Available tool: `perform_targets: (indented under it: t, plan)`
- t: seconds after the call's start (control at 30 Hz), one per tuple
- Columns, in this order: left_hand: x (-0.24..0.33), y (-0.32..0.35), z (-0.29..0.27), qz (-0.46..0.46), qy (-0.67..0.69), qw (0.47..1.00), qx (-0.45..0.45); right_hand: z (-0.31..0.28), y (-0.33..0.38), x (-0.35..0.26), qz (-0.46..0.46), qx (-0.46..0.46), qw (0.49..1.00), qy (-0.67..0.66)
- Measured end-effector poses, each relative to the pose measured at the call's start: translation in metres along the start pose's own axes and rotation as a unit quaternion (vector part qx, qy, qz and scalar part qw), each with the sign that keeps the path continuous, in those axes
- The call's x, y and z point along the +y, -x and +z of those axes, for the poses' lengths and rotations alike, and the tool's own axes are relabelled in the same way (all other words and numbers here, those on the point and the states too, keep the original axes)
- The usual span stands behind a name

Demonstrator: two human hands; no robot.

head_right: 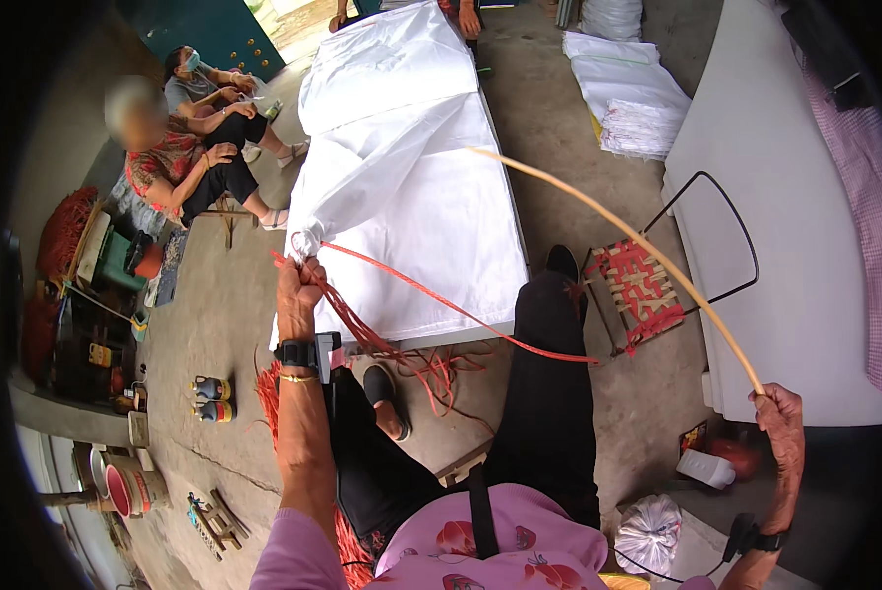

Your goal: Tying the top of white plastic sacks using red plastic strips.

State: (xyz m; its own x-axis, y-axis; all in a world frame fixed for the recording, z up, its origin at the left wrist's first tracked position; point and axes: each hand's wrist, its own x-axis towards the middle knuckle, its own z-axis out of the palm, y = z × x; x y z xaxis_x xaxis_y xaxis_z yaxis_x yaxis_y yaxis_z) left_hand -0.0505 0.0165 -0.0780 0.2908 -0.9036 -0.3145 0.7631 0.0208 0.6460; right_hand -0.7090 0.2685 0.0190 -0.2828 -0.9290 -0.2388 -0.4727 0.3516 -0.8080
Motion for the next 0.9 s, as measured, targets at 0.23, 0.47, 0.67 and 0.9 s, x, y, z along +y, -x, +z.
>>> perform_targets:
  t: [0.23,0.47,0.67,0.9]
  plan:
    - [-0.004,0.033,0.041,0.059,-0.115,0.991,0.028,0.054,-0.059,-0.111,-0.143,-0.068,0.987,0.041]
    - [-0.016,0.045,0.024,0.274,-0.199,0.937,0.092,0.274,-0.284,-0.266,-0.401,0.125,0.907,-0.016]
    - [-0.011,0.064,0.021,0.202,-0.257,0.944,0.045,0.317,-0.292,-0.205,-0.326,0.169,0.930,-0.032]
    - [-0.018,0.066,0.033,0.112,-0.276,0.954,0.006,0.204,-0.185,0.039,-0.215,0.199,0.948,0.125]
